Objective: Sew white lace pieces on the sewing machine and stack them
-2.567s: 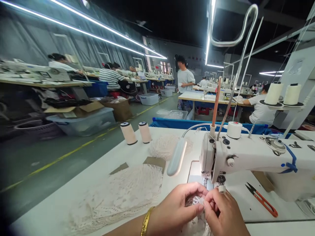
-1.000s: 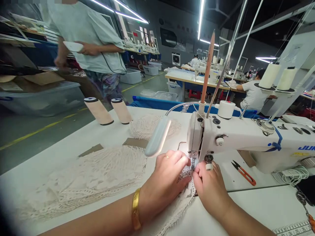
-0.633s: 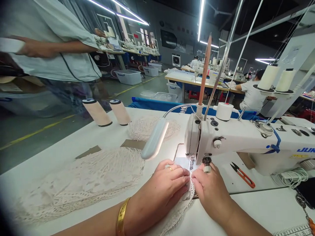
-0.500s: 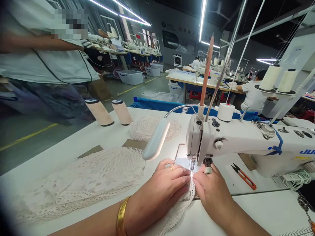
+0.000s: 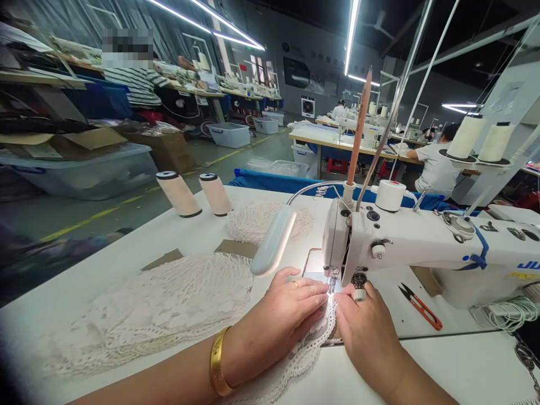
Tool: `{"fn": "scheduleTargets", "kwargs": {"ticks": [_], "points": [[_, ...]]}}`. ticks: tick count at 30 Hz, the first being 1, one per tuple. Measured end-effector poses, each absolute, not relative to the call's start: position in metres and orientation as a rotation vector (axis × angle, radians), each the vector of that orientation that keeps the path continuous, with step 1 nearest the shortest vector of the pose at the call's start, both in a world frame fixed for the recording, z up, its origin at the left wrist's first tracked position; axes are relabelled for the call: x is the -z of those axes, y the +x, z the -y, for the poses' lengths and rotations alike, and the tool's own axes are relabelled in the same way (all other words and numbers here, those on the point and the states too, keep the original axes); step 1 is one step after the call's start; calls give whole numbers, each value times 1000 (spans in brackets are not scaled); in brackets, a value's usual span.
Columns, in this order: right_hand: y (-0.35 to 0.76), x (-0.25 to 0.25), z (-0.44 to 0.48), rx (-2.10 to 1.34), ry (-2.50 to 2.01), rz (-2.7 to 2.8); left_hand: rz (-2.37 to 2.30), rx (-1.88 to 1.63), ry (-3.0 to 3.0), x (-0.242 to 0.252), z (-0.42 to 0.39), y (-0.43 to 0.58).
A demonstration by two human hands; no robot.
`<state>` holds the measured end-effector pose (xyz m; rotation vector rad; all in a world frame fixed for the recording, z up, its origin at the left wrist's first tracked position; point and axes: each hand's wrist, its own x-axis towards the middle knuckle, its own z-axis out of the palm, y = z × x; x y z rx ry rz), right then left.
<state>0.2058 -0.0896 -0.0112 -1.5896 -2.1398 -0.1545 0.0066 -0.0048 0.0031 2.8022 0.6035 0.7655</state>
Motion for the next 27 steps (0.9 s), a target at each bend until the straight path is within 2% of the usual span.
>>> {"fn": "scheduleTargets", "kwargs": {"ticks": [14, 23, 27], "points": [[208, 15, 88, 209, -1604, 2131, -596, -809, 2839, 2, -5, 8], [208, 18, 92, 252, -1491, 2172, -689, -518, 2749, -27, 20, -2], [205, 15, 91, 159, -1475, 2146, -742, -563, 2741, -20, 33, -1]]}}
